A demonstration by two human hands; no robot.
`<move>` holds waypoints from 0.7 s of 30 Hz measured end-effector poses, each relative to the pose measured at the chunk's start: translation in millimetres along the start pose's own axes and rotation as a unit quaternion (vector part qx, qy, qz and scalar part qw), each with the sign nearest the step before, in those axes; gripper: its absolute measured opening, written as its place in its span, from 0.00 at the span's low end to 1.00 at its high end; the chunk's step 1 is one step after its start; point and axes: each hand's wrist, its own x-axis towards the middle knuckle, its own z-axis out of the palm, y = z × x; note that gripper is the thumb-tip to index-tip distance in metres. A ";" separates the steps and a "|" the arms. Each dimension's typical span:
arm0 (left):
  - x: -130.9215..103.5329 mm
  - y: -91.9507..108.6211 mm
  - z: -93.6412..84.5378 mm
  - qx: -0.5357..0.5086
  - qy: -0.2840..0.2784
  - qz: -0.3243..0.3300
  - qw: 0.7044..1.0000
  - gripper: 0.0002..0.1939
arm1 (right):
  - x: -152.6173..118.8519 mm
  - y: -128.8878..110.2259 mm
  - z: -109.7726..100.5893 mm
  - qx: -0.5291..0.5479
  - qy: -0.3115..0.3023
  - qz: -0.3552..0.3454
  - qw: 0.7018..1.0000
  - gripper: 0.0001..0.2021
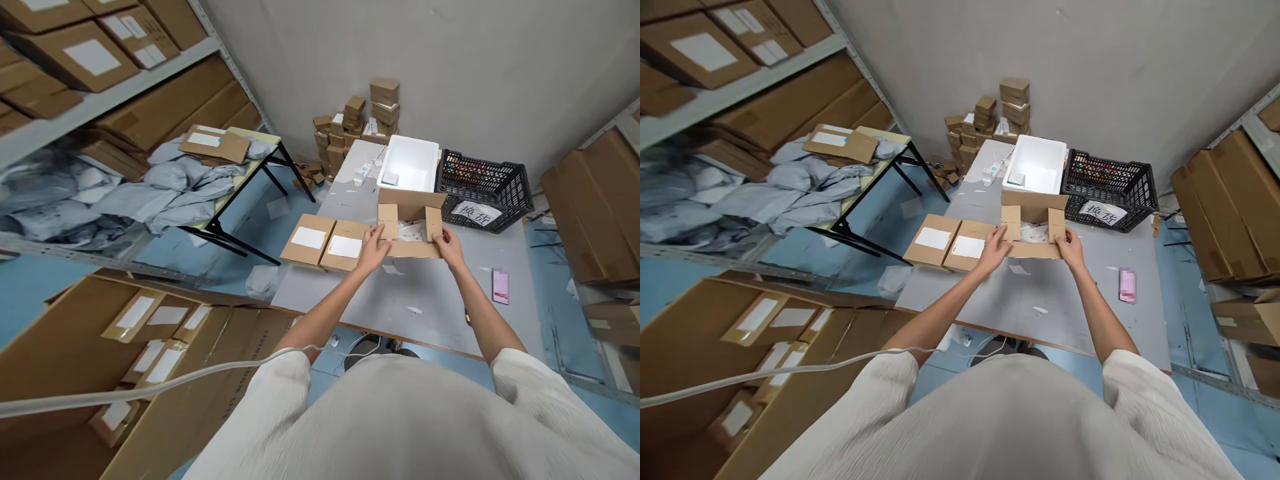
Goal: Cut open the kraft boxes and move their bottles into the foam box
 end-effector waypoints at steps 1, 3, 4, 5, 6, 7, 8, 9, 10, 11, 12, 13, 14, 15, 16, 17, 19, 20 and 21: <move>-2.1 -0.5 -7.2 0.000 0.017 0.013 1.000 0.33 | -1.0 -6.3 6.1 0.000 -0.010 -0.016 1.000 0.32; -4.8 -2.5 -23.8 -0.001 0.045 0.038 0.998 0.33 | -1.8 -17.7 20.4 -0.007 -0.033 -0.044 0.998 0.33; -5.6 -4.2 -33.0 0.000 0.057 0.049 0.997 0.32 | -1.6 -22.6 28.7 -0.014 -0.040 -0.055 0.998 0.33; -6.3 -6.3 -42.8 0.001 0.068 0.058 0.996 0.32 | -1.2 -27.0 38.0 -0.023 -0.044 -0.064 0.997 0.34; -6.9 -9.0 -53.3 0.003 0.079 0.065 0.995 0.32 | -0.7 -31.0 48.2 -0.032 -0.043 -0.071 0.996 0.35; -7.5 -12.2 -64.5 0.005 0.091 0.071 0.993 0.32 | -0.2 -35.0 59.6 -0.039 -0.041 -0.076 0.996 0.35; -8.1 -15.9 -76.4 0.008 0.102 0.075 0.992 0.33 | -0.1 -39.2 72.1 -0.044 -0.041 -0.080 0.995 0.36; -8.8 -20.2 -89.3 0.011 0.114 0.076 0.991 0.33 | -0.3 -43.7 85.6 -0.046 -0.044 -0.084 0.994 0.37; -9.6 -25.1 -103.1 0.014 0.125 0.074 0.989 0.33 | -0.9 -48.8 100.4 -0.047 -0.051 -0.089 0.994 0.37; -10.5 -30.7 -117.8 0.016 0.137 0.069 0.988 0.33 | -2.0 -54.5 116.2 -0.046 -0.063 -0.093 0.993 0.37; -11.5 -37.1 -133.5 0.019 0.148 0.063 0.987 0.34 | -3.4 -60.5 133.2 -0.047 -0.078 -0.097 0.991 0.37; -12.5 -44.4 -150.1 0.021 0.159 0.056 0.985 0.34 | -5.0 -66.8 151.4 -0.051 -0.094 -0.099 0.989 0.37; -13.6 -52.6 -167.4 0.024 0.170 0.051 0.984 0.34 | -6.6 -72.8 170.9 -0.058 -0.109 -0.101 0.987 0.37; -14.8 -61.7 -185.3 0.027 0.182 0.047 0.982 0.34 | -8.1 -78.5 191.6 -0.065 -0.125 -0.101 0.985 0.36; -16.1 -71.7 -203.6 0.031 0.193 0.043 0.980 0.35 | -9.4 -83.6 213.5 -0.073 -0.141 -0.102 0.982 0.36; -17.7 -82.5 -222.1 0.035 0.205 0.038 0.977 0.35 | -10.5 -88.0 236.4 -0.078 -0.155 -0.104 0.979 0.36; -21.9 -105.6 -259.1 0.044 0.229 0.023 0.972 0.35 | -12.2 -94.9 284.7 -0.078 -0.179 -0.108 0.975 0.37; -24.8 -117.3 -277.2 0.048 0.242 0.013 0.969 0.35 | -12.9 -97.8 309.2 -0.074 -0.191 -0.109 0.973 0.38; -28.4 -128.7 -295.0 0.053 0.255 0.003 0.966 0.35 | -13.6 -100.6 333.6 -0.070 -0.203 -0.110 0.971 0.38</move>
